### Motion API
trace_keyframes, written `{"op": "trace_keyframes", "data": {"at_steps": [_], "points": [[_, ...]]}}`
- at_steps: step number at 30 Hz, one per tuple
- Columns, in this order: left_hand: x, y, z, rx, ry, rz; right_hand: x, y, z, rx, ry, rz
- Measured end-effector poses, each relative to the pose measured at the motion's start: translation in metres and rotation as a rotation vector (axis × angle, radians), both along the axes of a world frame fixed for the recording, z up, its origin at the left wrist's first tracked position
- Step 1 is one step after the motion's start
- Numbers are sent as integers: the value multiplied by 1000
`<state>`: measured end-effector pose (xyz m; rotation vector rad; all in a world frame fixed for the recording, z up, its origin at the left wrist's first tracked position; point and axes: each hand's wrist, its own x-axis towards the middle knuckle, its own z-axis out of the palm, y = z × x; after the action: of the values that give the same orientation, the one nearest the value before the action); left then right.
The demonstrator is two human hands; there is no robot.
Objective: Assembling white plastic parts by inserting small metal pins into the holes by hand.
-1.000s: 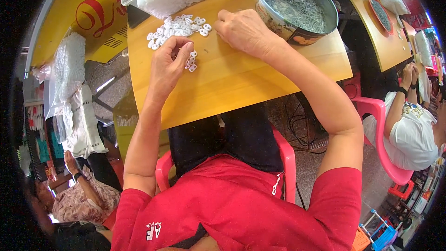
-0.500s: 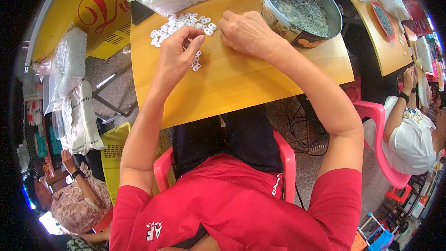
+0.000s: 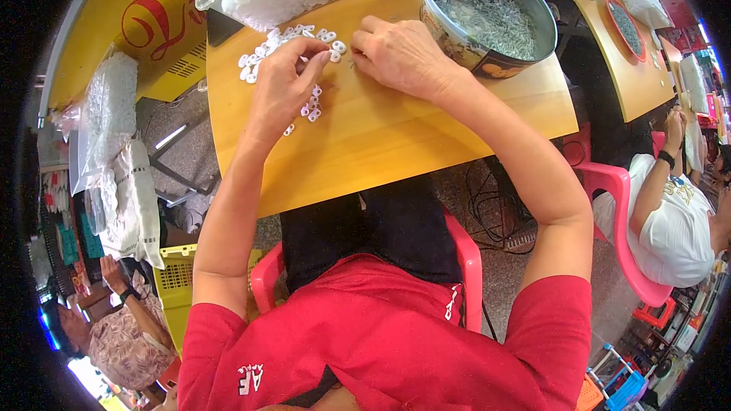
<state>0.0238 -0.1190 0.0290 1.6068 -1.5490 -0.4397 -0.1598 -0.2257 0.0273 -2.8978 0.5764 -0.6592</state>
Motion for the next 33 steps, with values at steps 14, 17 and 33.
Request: {"op": "trace_keyframes", "data": {"at_steps": [14,17,33], "points": [[9,15,11,4,65,26,20,1,10,-1,261,-59],[10,19,10,14,69,31,20,-1,7,7,268,-59],[6,27,12,66,123,2,-16,6,8,514,-262,-143]]}}
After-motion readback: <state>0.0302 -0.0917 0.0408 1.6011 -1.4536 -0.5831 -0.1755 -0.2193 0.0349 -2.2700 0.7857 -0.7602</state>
